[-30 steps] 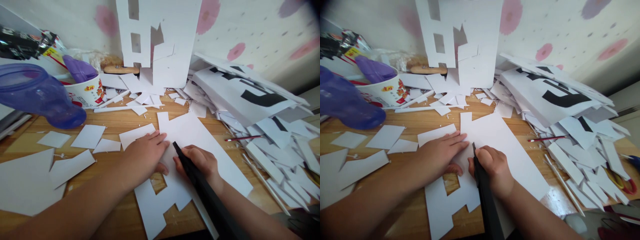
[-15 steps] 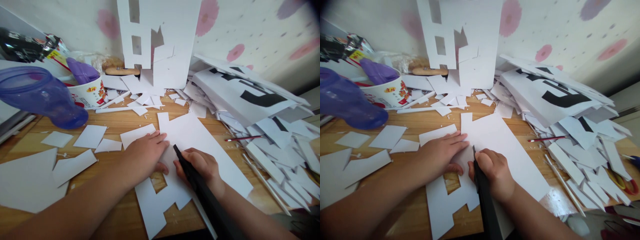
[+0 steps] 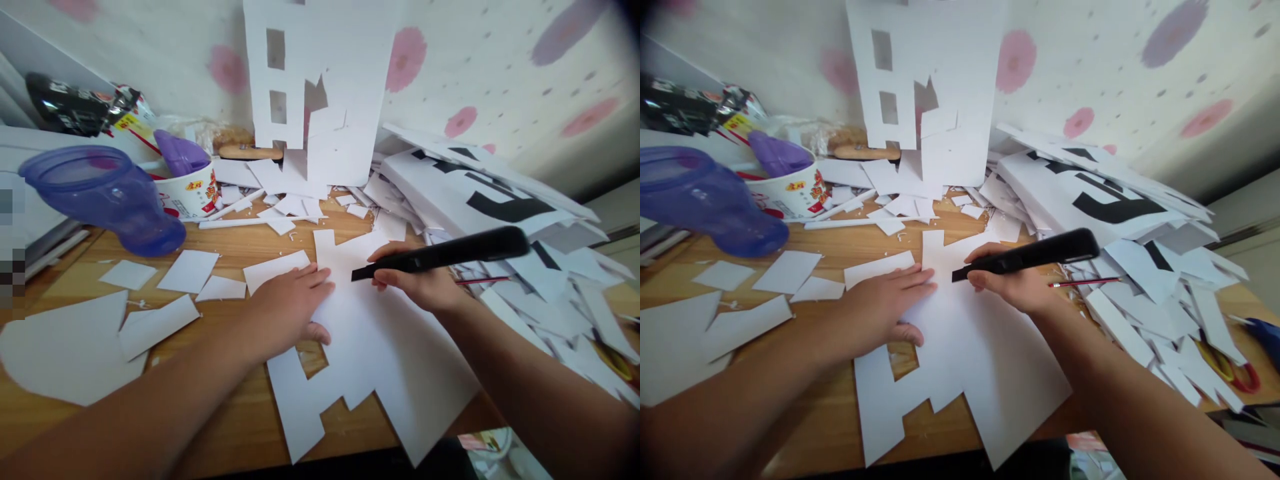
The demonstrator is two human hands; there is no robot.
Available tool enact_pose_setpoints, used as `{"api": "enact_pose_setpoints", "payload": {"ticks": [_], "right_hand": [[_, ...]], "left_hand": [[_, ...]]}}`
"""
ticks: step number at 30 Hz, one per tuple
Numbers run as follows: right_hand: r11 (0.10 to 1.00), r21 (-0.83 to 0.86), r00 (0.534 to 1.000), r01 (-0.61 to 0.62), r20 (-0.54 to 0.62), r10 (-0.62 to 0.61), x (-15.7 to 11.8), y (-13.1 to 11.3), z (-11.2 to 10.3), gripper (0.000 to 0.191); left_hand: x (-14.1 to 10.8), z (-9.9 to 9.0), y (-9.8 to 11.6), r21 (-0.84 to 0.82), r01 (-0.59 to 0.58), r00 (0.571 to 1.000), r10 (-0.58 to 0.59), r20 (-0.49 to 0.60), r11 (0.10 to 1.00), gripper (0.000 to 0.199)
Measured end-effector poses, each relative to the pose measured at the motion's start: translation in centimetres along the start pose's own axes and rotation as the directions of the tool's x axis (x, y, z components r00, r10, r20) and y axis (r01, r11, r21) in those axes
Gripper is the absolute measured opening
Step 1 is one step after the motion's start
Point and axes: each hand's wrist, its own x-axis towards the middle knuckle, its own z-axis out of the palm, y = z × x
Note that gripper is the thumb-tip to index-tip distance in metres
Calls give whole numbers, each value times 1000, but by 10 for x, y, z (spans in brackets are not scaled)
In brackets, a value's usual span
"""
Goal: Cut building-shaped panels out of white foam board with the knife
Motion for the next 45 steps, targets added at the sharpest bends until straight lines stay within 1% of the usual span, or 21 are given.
{"api": "enact_pose_setpoints", "payload": {"ticks": [2,4,7,9,11,15,19,24,28,32,35,39,43,45], "right_hand": [[1000,10,998,6,64,-7,10,10,-4,18],[998,-35,994,51,103,-48,15,18,-3,19],[990,-55,988,130,88,-125,16,27,0,19],[988,-37,986,147,83,-143,15,32,0,19],[988,-25,983,151,105,-147,15,34,0,21],[984,-30,976,175,136,-169,15,35,-2,24],[984,-25,974,176,148,-170,16,35,-2,21],[986,4,965,168,203,-165,18,36,-3,26],[985,-1,965,170,200,-167,18,38,-3,25],[989,13,970,145,195,-144,17,40,-3,23],[987,20,966,157,203,-158,18,40,-4,25],[983,-4,960,186,214,-181,19,40,-4,23],[981,10,951,192,244,-188,19,39,-5,20],[980,6,947,198,258,-193,19,36,-6,18]], "left_hand": [[-1,0,-1,19,-12,1000,12,-3,1000,80],[-1,1,-1,31,-27,999,28,-27,999,78],[-2,2,-1,44,-40,997,43,-66,998,70],[-1,3,-1,40,-39,995,43,-86,998,65],[-1,3,-1,36,-38,994,42,-101,999,65],[-1,2,-1,76,-33,996,39,-78,997,65],[-2,1,-1,124,-43,995,53,-79,991,65],[-2,-2,1,109,-22,998,28,-53,994,62],[-1,-3,2,107,-19,998,25,-54,994,61],[-1,-5,3,126,-6,999,10,-30,992,61],[-1,-6,4,127,-3,1000,6,-19,992,61],[-1,-4,2,136,-13,999,17,-34,991,63],[-1,-1,0,148,-39,997,49,-63,988,62],[-1,-1,-1,159,-41,997,51,-58,986,63]]}}
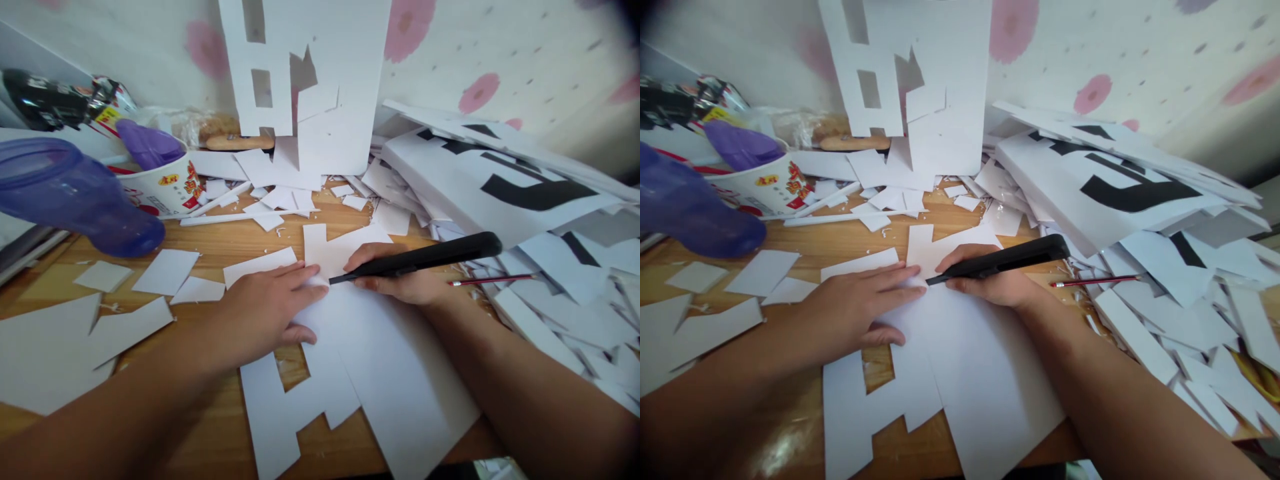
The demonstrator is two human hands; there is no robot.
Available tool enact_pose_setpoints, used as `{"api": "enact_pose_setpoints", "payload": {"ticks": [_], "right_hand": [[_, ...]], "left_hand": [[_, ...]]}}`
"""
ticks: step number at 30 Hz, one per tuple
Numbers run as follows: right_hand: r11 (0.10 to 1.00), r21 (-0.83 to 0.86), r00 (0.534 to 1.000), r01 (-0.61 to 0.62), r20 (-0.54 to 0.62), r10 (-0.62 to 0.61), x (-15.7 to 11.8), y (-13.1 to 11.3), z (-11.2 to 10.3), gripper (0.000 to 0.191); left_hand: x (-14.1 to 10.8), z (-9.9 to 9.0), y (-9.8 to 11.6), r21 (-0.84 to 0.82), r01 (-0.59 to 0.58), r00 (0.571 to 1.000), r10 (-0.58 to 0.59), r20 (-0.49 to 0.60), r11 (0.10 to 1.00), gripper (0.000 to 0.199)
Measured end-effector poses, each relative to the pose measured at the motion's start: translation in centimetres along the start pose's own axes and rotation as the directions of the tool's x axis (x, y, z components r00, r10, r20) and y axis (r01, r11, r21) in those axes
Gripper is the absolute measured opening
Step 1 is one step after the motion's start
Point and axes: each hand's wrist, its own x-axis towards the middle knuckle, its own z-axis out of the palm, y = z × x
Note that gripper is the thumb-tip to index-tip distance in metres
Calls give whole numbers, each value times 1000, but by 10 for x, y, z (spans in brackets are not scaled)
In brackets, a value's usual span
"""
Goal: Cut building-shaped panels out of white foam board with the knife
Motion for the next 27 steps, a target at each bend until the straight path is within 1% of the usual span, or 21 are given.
{"api": "enact_pose_setpoints", "payload": {"ticks": [3,9,16,22,27], "right_hand": [[999,-30,999,29,20,-28,2,-5,-1,13],[990,-33,988,137,75,-135,7,-9,-3,12],[991,-58,990,125,75,-120,4,-8,-3,11],[994,-22,991,105,82,-103,3,-5,-2,11],[993,-24,991,113,74,-111,3,-4,-2,10]], "left_hand": [[0,-1,0,22,17,999,-17,28,1000,61],[2,-5,2,26,19,993,-22,117,999,60],[4,-9,5,3,68,983,-67,172,998,61],[4,-5,3,-9,51,990,-50,135,999,64],[4,-5,2,-26,66,989,-62,136,997,64]]}}
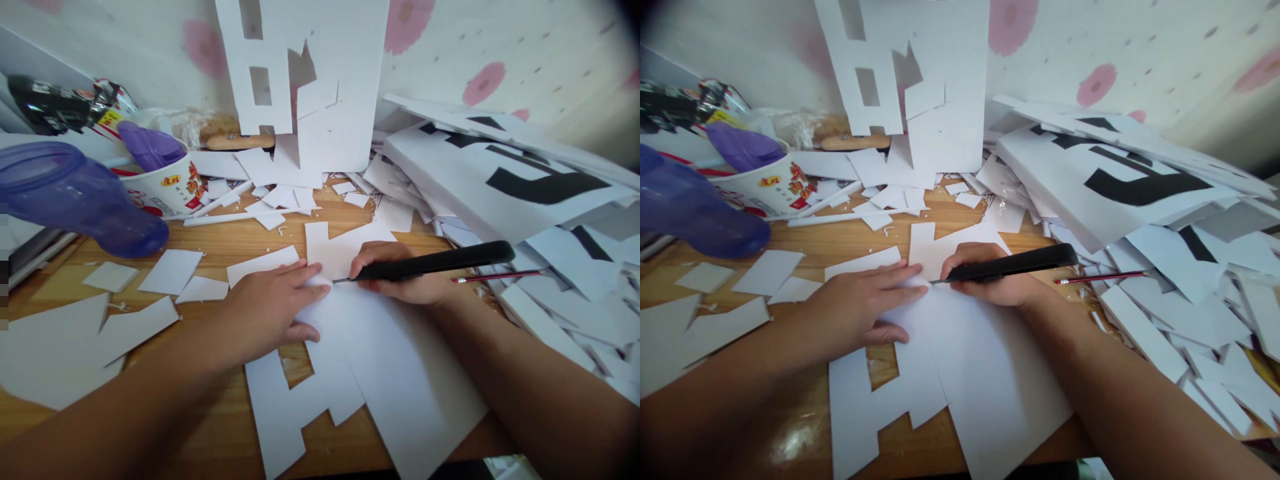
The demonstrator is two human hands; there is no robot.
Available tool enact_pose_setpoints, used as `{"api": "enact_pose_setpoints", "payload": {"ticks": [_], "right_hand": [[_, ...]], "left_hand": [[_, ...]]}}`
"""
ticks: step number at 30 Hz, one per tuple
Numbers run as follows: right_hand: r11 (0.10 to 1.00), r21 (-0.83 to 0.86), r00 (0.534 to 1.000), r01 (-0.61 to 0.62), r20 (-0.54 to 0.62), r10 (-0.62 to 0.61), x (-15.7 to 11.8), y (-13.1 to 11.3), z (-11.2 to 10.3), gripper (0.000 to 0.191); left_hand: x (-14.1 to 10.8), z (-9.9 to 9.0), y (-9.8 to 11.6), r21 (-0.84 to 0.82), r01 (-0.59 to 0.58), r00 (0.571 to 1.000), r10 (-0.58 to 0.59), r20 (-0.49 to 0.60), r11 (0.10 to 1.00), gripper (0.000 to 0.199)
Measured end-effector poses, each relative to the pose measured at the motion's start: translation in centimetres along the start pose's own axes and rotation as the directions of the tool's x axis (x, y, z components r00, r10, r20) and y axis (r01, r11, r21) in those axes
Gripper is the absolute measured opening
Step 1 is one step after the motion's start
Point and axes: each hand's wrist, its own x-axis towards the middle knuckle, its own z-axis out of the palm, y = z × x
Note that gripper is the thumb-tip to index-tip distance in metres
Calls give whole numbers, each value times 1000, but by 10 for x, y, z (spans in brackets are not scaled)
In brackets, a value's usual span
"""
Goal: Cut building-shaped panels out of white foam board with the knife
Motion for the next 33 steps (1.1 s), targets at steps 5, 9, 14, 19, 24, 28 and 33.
{"api": "enact_pose_setpoints", "payload": {"ticks": [5,9,14,19,24,28,33], "right_hand": [[1000,-10,1000,-2,4,2,-1,2,-1,10],[1000,3,1000,-9,-3,10,-3,4,-1,8],[999,-6,999,-32,-15,32,-3,1,1,10],[998,45,983,-38,-177,45,-5,-7,0,9],[923,379,789,-71,-545,285,-14,-17,14,14],[910,342,725,-233,-563,397,-23,-20,44,14],[933,110,703,-344,-628,334,-25,-22,64,14]], "left_hand": [[-1,1,-1,11,-2,1000,2,-6,1000,64],[0,2,-1,20,-10,1000,10,-12,1000,64],[1,1,0,23,-9,1000,9,-14,1000,65],[2,-2,2,33,-14,999,15,-31,999,61],[0,-2,3,49,-23,999,25,-47,999,61],[-2,0,3,72,-58,992,65,-110,996,59],[-2,-1,6,91,-65,991,75,-110,994,60]]}}
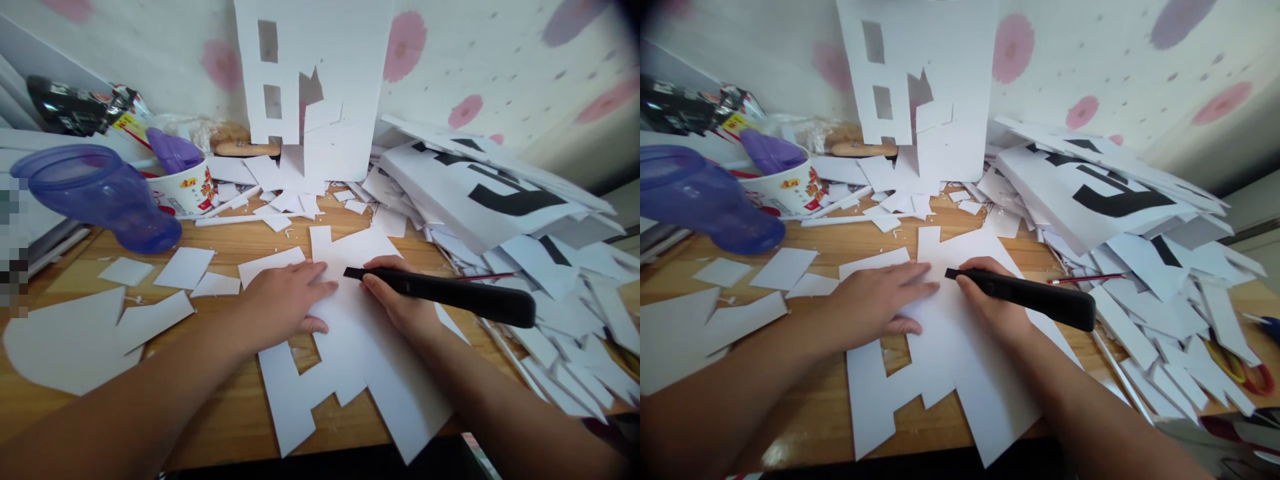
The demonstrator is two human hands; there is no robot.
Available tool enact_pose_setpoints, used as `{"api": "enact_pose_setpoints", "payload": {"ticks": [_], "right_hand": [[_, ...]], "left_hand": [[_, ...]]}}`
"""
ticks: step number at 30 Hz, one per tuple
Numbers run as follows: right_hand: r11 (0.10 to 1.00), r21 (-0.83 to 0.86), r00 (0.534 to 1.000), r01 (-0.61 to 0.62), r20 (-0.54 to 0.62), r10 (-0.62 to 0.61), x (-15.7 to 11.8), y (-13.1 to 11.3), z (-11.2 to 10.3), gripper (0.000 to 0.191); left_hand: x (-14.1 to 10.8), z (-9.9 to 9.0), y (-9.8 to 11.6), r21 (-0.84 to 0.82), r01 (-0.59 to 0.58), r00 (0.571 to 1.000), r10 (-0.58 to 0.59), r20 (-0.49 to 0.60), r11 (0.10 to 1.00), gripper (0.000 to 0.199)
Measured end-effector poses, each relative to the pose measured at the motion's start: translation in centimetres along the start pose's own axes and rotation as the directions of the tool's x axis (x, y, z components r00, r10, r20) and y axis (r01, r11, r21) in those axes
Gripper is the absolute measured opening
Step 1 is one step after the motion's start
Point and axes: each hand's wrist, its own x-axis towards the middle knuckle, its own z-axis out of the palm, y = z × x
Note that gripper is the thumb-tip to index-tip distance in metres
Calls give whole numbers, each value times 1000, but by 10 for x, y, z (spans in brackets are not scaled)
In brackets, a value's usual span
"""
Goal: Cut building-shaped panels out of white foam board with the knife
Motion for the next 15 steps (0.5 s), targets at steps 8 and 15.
{"api": "enact_pose_setpoints", "payload": {"ticks": [8,15], "right_hand": [[980,-182,996,75,59,-66,1,-6,0,12],[969,-212,989,128,98,-109,1,-4,-2,12]], "left_hand": [[-1,-4,2,-12,16,1000,-16,10,1000,60],[-1,-2,1,22,14,1000,-14,18,1000,59]]}}
